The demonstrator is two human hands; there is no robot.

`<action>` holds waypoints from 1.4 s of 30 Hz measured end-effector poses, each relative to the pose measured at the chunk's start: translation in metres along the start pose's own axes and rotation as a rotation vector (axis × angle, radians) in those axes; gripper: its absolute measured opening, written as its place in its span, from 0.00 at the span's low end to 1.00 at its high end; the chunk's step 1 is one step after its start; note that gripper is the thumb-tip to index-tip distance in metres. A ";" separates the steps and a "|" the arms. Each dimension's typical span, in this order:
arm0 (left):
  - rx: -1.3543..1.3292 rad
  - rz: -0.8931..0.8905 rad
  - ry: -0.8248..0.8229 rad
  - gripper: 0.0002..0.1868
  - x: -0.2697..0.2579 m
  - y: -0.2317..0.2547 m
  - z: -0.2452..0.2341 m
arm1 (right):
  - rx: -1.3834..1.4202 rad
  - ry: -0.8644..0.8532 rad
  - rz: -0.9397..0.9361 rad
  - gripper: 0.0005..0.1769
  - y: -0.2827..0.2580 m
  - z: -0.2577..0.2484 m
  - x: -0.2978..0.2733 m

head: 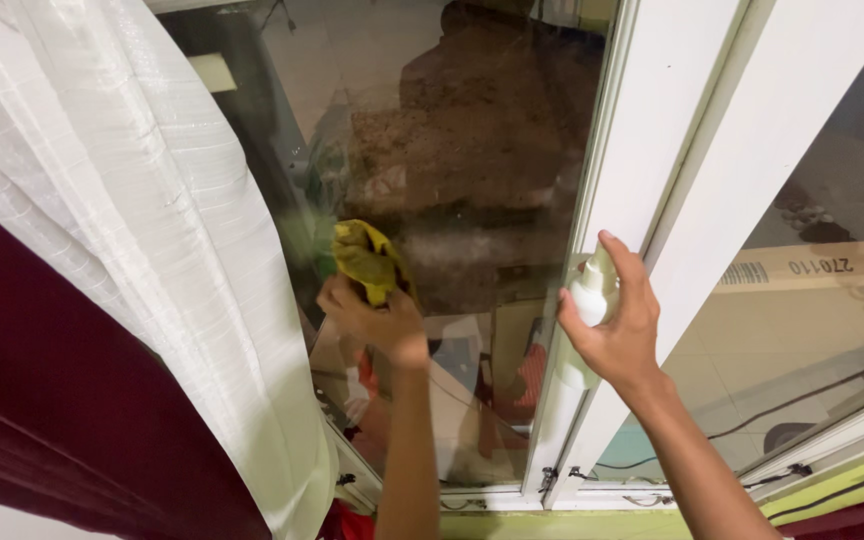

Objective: The person wipes the glass surface of a window using a cloth and a spray bottle.

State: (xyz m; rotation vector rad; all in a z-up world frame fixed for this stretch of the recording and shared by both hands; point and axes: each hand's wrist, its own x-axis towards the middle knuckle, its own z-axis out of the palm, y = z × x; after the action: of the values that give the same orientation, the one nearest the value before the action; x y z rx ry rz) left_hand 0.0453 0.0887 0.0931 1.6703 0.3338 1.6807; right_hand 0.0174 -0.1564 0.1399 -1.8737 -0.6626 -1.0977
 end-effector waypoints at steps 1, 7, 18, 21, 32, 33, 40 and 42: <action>-0.008 -0.052 -0.017 0.29 0.003 -0.003 -0.003 | 0.002 -0.002 0.000 0.41 0.002 -0.002 0.001; 0.019 -0.095 -0.032 0.31 -0.005 0.006 -0.002 | -0.038 -0.019 -0.024 0.41 0.011 -0.012 0.005; -0.145 0.037 -0.206 0.28 -0.098 0.087 0.059 | -0.039 -0.027 -0.008 0.40 0.016 -0.028 0.005; -0.180 0.052 -0.256 0.26 -0.105 0.103 0.059 | -0.063 -0.030 -0.021 0.41 0.015 -0.029 0.005; -0.211 -0.044 -0.161 0.28 -0.051 0.051 0.018 | -0.022 -0.034 -0.040 0.40 0.016 -0.027 0.007; -0.167 -0.032 -0.125 0.27 -0.043 0.044 0.014 | -0.026 -0.036 -0.031 0.40 0.016 -0.027 0.007; -0.010 -0.114 -0.055 0.28 -0.027 -0.001 -0.003 | -0.032 -0.019 -0.040 0.40 0.018 -0.028 0.012; -0.020 -0.214 -0.067 0.29 -0.036 0.006 0.002 | -0.027 -0.004 -0.039 0.40 0.018 -0.026 0.012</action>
State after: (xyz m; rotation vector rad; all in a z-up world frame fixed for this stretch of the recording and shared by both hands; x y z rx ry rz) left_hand 0.0409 0.0605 0.0697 1.6114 0.4456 1.4635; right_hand 0.0257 -0.1873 0.1500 -1.8936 -0.6923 -1.1330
